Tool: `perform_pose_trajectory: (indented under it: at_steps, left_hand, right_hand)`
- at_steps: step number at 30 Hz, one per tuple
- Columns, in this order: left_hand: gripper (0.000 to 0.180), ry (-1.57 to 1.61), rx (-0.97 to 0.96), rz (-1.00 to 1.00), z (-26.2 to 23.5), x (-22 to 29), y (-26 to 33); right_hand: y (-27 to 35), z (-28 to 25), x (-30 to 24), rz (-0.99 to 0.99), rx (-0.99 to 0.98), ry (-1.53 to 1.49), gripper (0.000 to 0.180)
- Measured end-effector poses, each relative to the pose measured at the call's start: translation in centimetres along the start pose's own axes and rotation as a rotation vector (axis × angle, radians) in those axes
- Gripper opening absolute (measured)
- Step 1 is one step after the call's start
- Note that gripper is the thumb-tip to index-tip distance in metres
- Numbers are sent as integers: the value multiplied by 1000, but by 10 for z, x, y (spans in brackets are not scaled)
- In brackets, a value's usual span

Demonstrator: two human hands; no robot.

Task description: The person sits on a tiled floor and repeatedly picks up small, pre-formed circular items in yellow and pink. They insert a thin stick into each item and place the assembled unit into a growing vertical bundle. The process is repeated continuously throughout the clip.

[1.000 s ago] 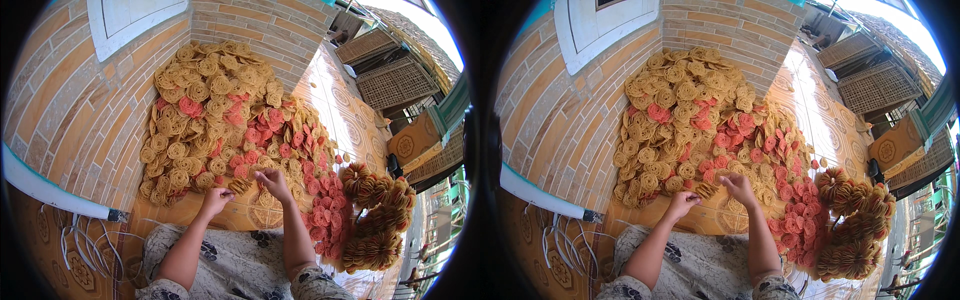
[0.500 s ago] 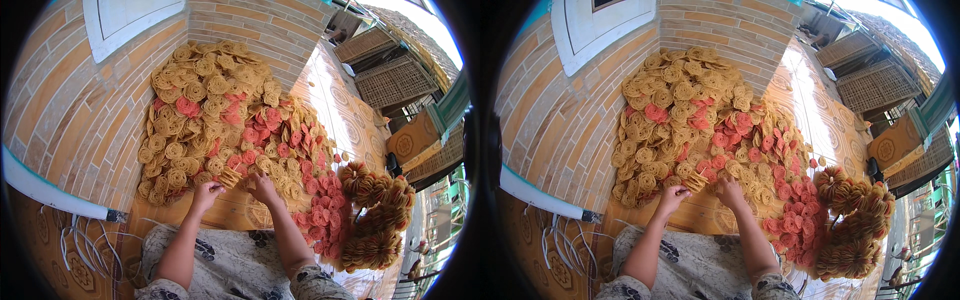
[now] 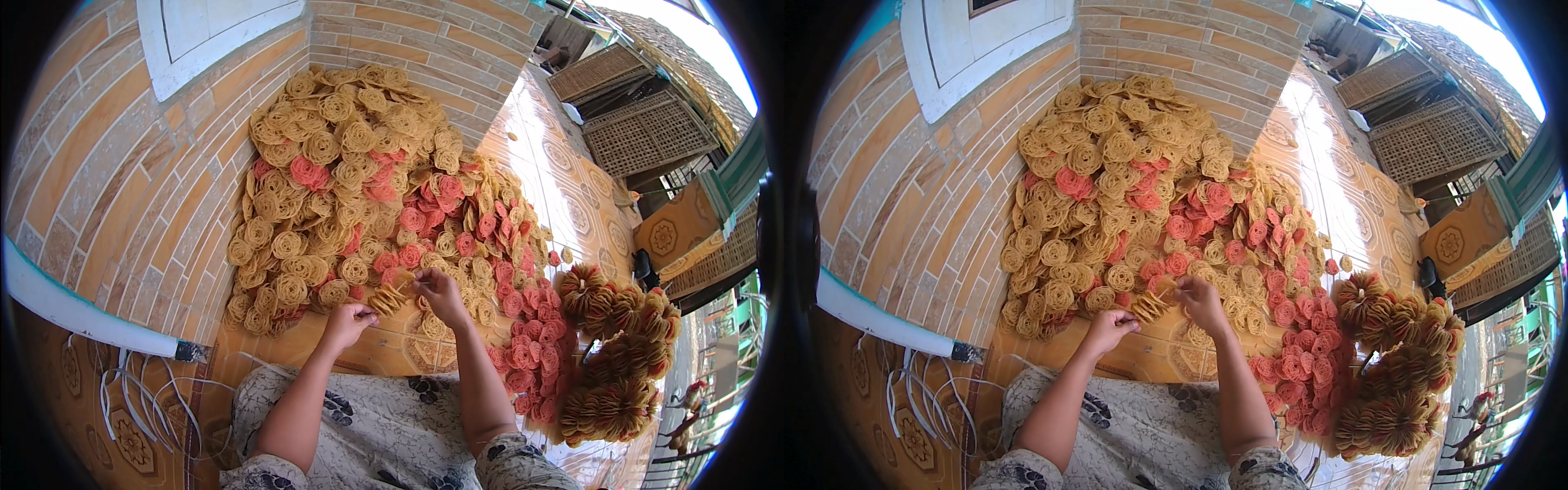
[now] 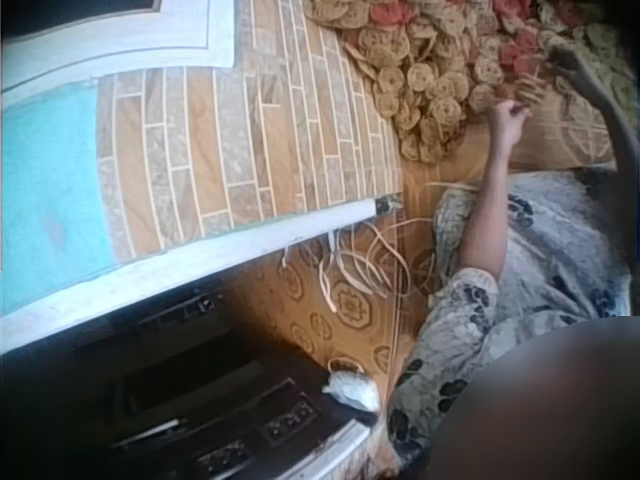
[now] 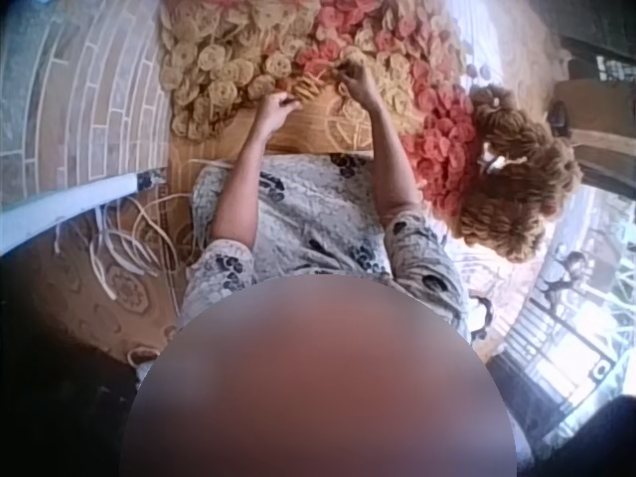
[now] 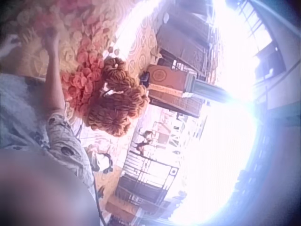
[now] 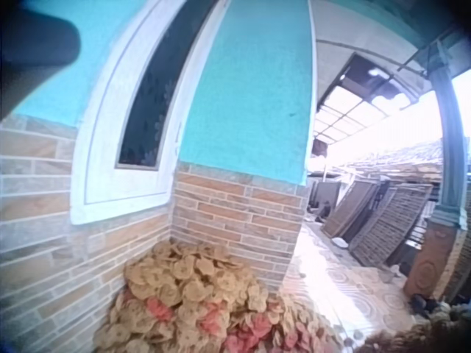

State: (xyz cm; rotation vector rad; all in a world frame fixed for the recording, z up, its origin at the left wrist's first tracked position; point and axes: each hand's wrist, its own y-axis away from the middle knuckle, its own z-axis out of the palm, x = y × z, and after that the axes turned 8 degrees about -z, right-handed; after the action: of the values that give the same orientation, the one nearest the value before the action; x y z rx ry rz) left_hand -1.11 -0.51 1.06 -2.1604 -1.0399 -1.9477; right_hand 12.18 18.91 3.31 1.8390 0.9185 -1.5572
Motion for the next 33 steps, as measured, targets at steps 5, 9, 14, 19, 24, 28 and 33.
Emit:
perform_pose_trajectory:
  at_steps: [5,9,14,19,24,28,33]
  left_hand:
    - [16,-20,13,38,-1,1,0]
    - [16,-8,8,36,-1,2,1]
    - [17,24,-15,1,-2,4,2]
    - [17,43,-33,-24,-3,8,4]
    - [18,11,-37,-25,-3,12,6]
    - [19,-3,-36,-24,-1,10,5]
    - [19,194,-93,-41,0,1,0]
  right_hand:
    - [-1,7,-8,-1,4,-43,13]
    - [0,7,-11,-16,20,-39,12]
    - [0,6,-14,-4,18,-62,12]
    - [-1,3,-15,-51,96,-20,13]
    - [-1,2,-15,-33,92,-37,12]
    - [-1,3,-12,-73,34,-30,12]
    - [1,2,-16,-175,-129,61,15]
